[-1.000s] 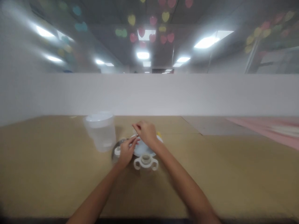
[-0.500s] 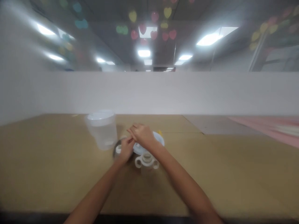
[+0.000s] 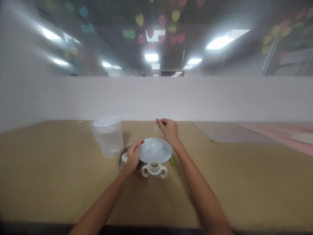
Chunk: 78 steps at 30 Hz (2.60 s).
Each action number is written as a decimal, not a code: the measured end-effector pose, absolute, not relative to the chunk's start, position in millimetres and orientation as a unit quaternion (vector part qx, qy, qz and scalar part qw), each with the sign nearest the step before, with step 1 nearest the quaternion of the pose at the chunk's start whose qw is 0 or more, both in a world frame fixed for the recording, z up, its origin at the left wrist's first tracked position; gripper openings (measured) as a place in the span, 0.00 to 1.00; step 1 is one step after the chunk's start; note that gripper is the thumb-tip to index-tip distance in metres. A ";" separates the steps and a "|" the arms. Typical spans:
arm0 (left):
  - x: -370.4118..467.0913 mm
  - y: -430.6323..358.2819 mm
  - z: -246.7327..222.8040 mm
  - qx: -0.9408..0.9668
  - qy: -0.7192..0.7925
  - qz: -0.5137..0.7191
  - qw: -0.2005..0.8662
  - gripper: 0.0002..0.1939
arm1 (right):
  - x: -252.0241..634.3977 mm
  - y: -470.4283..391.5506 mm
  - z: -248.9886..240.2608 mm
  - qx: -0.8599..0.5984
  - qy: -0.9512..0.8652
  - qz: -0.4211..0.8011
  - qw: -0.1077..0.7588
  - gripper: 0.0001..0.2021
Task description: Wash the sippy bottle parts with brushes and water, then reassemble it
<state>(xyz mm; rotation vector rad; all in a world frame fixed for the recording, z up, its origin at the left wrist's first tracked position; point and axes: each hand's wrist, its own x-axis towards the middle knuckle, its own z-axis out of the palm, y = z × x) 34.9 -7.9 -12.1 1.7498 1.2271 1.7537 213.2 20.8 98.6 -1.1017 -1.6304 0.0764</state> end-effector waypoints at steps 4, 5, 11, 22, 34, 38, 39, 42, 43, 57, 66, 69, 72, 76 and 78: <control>38.6 -13.3 -8.1 0.666 0.419 0.592 0.176 0.17 | 216.6 27.3 96.6 -0.464 -0.678 0.091 0.563 0.22; 39.6 -15.3 -6.5 0.675 0.417 0.585 0.167 0.17 | 215.6 27.9 95.7 -0.464 -0.678 0.097 0.562 0.22; 47.0 -19.6 -2.0 0.691 0.419 0.576 0.119 0.16 | 191.7 12.8 93.3 -0.457 -0.719 -0.026 0.524 0.19; 49.6 -19.6 1.6 0.658 0.445 0.604 0.071 0.14 | 160.0 -23.0 88.7 -0.438 -0.755 -0.221 0.435 0.20; 48.6 -19.0 9.0 0.628 0.432 0.619 0.191 0.11 | 153.8 -40.2 99.6 -0.488 -0.799 -0.154 0.316 0.18; 46.6 -15.8 6.5 0.635 0.417 0.617 0.204 0.11 | 154.8 -39.6 100.3 -0.484 -0.803 -0.150 0.315 0.17; 45.7 -14.9 5.8 0.650 0.416 0.605 0.195 0.11 | 156.1 -37.8 100.3 -0.484 -0.800 -0.149 0.321 0.17; 43.4 -13.1 3.9 0.682 0.417 0.579 0.160 0.11 | 161.9 -30.2 100.3 -0.491 -0.790 -0.141 0.338 0.18; 42.9 -12.9 3.2 0.682 0.418 0.580 0.150 0.11 | 164.1 -27.4 100.5 -0.492 -0.788 -0.135 0.343 0.18; 47.0 -14.4 3.9 0.646 0.378 0.610 0.261 0.15 | 174.3 -10.7 100.1 -0.508 -0.782 -0.064 0.355 0.20; 41.0 -8.0 -5.8 0.706 0.389 0.574 0.143 0.12 | 190.8 -0.4 100.8 -0.458 -0.733 -0.101 0.493 0.19; 40.9 -8.0 -8.1 0.716 0.378 0.572 0.128 0.13 | 198.0 1.9 103.2 -0.442 -0.709 -0.092 0.542 0.20; 41.1 -8.3 -9.1 0.723 0.369 0.574 0.104 0.12 | 202.0 1.6 105.3 -0.434 -0.697 -0.077 0.565 0.20; 41.3 -9.6 -9.2 0.731 0.361 0.575 0.071 0.12 | 208.2 0.3 108.4 -0.439 -0.679 -0.031 0.587 0.21; 41.7 -10.6 -8.9 0.735 0.358 0.573 0.058 0.12 | 211.1 -1.4 110.6 -0.441 -0.670 -0.005 0.598 0.21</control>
